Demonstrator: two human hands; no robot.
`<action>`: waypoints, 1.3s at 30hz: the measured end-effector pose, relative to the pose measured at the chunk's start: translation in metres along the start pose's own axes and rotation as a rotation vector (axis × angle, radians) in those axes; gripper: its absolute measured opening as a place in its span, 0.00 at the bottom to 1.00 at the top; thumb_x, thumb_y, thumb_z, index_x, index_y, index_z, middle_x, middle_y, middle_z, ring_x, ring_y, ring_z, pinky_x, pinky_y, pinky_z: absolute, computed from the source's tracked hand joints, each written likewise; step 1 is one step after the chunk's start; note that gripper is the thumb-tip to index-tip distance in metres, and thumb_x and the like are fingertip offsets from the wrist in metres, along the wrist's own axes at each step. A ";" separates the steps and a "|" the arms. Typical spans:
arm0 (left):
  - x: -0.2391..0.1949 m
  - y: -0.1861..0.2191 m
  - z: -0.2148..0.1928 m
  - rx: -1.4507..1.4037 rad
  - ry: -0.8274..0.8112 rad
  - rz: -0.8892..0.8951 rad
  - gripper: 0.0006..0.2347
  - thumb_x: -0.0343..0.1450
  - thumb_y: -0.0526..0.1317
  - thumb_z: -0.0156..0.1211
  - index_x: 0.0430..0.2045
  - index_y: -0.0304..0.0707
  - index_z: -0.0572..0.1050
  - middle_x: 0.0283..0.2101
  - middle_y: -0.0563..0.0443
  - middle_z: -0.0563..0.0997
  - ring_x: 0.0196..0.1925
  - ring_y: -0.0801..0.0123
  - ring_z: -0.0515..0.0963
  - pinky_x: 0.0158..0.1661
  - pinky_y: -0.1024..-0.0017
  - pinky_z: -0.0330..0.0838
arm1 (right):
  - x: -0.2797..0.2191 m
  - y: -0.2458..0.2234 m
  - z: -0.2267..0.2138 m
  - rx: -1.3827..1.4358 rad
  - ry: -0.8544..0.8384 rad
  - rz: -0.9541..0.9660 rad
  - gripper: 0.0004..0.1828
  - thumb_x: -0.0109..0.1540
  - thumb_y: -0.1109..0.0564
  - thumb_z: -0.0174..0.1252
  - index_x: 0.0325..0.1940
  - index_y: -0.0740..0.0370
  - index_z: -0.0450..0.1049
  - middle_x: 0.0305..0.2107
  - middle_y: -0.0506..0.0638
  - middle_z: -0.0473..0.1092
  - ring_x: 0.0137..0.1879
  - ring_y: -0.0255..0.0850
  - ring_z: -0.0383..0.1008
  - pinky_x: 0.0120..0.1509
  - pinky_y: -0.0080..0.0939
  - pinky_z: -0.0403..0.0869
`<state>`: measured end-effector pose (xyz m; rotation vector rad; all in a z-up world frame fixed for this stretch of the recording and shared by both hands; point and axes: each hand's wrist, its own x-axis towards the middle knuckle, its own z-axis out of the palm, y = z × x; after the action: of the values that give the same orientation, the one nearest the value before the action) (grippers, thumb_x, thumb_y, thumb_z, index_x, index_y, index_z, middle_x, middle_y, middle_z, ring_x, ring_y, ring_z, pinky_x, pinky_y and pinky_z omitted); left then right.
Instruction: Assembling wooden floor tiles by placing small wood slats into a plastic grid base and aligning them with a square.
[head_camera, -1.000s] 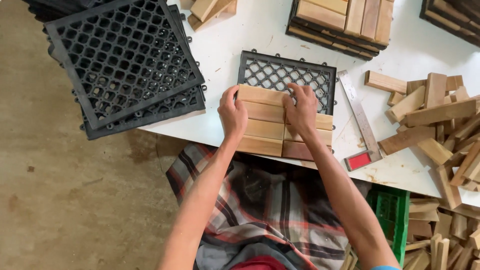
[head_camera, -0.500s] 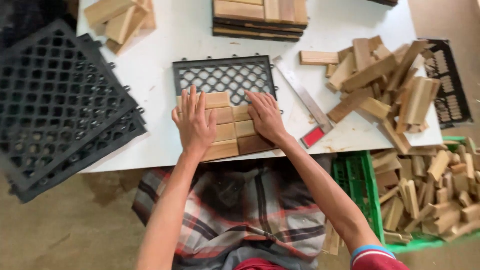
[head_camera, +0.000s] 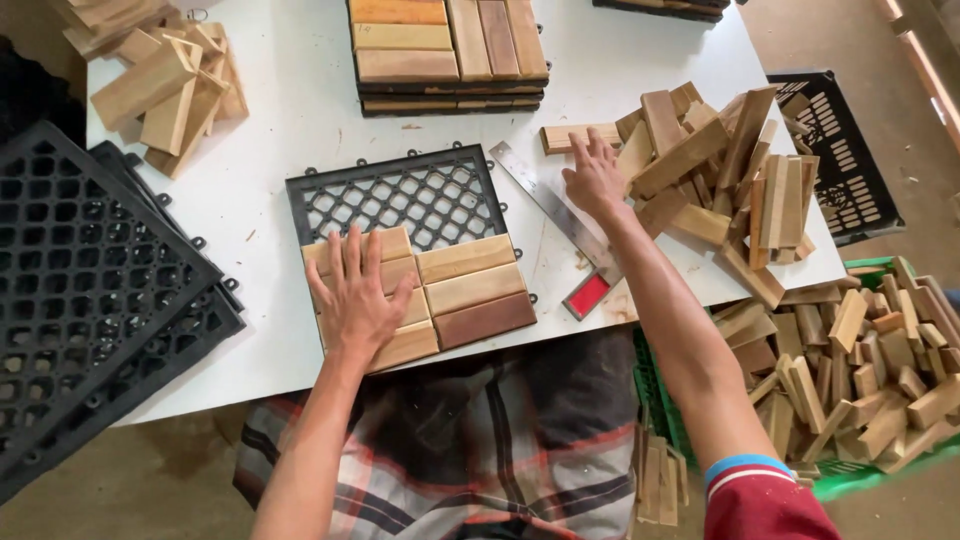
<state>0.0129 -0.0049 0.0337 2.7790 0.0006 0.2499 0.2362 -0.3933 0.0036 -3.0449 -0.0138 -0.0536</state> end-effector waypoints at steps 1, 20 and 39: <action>0.000 0.000 -0.001 0.010 0.003 0.005 0.34 0.72 0.66 0.44 0.68 0.46 0.62 0.75 0.41 0.59 0.78 0.47 0.52 0.67 0.35 0.38 | -0.004 -0.015 -0.010 0.011 0.005 0.001 0.38 0.66 0.48 0.61 0.79 0.45 0.56 0.74 0.56 0.48 0.78 0.57 0.50 0.75 0.66 0.60; 0.000 -0.001 0.002 -0.022 0.060 0.006 0.33 0.71 0.65 0.46 0.67 0.44 0.65 0.72 0.40 0.63 0.77 0.46 0.55 0.67 0.35 0.40 | -0.092 -0.053 -0.077 1.544 0.233 -0.128 0.31 0.68 0.26 0.40 0.69 0.40 0.59 0.59 0.49 0.68 0.59 0.44 0.72 0.61 0.50 0.75; -0.006 -0.008 0.022 -0.063 0.134 0.126 0.23 0.77 0.55 0.42 0.61 0.41 0.70 0.71 0.36 0.63 0.76 0.48 0.57 0.68 0.41 0.46 | -0.186 -0.185 -0.033 0.349 -0.239 -0.330 0.24 0.67 0.31 0.54 0.63 0.37 0.69 0.47 0.46 0.67 0.49 0.53 0.77 0.52 0.55 0.77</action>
<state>0.0111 -0.0050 0.0095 2.6972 -0.1472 0.4597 0.0467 -0.2137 0.0475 -2.6514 -0.4872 0.2603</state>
